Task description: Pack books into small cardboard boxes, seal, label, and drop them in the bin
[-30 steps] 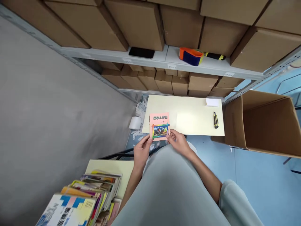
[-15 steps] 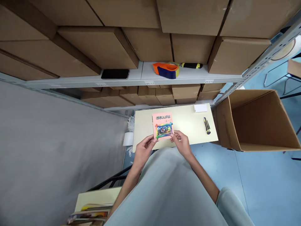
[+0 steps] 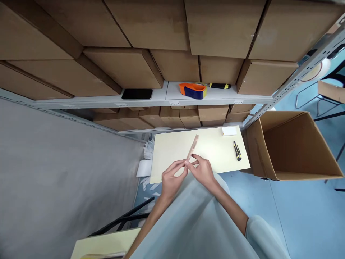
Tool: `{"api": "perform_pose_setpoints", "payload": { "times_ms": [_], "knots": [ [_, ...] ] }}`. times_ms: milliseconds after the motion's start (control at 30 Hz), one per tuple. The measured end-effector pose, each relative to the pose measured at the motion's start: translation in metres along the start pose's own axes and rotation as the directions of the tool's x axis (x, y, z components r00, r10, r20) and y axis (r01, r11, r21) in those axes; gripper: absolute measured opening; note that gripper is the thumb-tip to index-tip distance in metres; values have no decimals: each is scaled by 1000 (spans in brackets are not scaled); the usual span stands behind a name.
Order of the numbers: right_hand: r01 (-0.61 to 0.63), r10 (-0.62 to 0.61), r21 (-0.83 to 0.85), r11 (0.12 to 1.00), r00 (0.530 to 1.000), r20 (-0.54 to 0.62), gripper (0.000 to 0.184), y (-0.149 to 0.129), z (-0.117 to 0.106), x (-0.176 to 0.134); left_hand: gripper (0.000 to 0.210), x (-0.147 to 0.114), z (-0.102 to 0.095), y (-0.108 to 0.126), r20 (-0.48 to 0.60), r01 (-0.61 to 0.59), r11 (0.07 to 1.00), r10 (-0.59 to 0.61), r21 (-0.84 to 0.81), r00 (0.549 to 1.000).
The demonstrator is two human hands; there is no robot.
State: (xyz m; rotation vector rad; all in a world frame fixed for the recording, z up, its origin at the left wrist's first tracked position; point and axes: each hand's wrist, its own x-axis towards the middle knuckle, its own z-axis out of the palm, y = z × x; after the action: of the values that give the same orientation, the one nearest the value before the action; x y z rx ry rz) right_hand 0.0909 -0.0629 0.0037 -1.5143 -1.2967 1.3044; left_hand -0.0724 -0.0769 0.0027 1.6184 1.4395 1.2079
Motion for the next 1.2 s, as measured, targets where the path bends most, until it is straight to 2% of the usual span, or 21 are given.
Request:
{"api": "perform_pose_setpoints", "payload": {
  "times_ms": [100,167,267,333,400,467,533,600,800,867,933,967,1000,1100,1200],
  "knots": [
    [35,-32,105,994,999,-28,46,-1,3,-2,19,-4,4,12,52,-160,983,156,88,986],
    [64,-57,171,983,997,-47,51,-3,-2,-3,21,-5,2,15,57,-163,983,159,79,986],
    [70,-70,226,972,998,-8,55,-8,-14,-5,32,-1,-6,12,-105,6,999,-2,43,995],
    [63,-78,242,968,996,52,56,-10,-21,-6,43,2,-13,7,-159,159,986,-165,-50,973],
    [57,-84,242,969,991,101,57,-11,-26,-7,47,4,-18,2,-55,280,943,-294,-180,954],
    [49,-81,243,969,989,125,58,-9,-28,-8,46,4,-21,1,73,367,892,-361,-263,930],
    [34,-67,250,968,990,127,58,-5,-29,-8,45,1,-20,2,117,414,864,-397,-288,910],
    [19,-49,249,968,992,113,59,1,-30,-7,44,-3,-16,5,114,426,857,-411,-291,905],
    [2,-12,216,976,999,44,60,15,-34,-5,45,-12,0,8,40,391,873,-397,-292,917],
    [43,-31,143,989,996,-85,58,15,-35,-7,45,-13,3,8,-7,380,883,-398,-276,918],
    [109,-100,26,994,968,-231,51,12,-36,-11,42,-13,5,10,-64,357,901,-383,-246,921],
    [134,-135,-20,991,955,-264,46,10,-36,-13,41,-13,5,11,-96,339,912,-368,-231,925],
    [149,-154,-38,988,954,-258,42,7,-35,-16,39,-12,5,14,-128,315,925,-346,-212,930],
    [124,-117,62,990,987,-111,41,0,-28,-24,31,-14,7,22,-189,213,970,-232,-118,954],
    [89,-84,177,980,996,-38,47,-5,-17,-30,20,-19,13,29,-153,42,999,-42,-2,987]
  ]
}}
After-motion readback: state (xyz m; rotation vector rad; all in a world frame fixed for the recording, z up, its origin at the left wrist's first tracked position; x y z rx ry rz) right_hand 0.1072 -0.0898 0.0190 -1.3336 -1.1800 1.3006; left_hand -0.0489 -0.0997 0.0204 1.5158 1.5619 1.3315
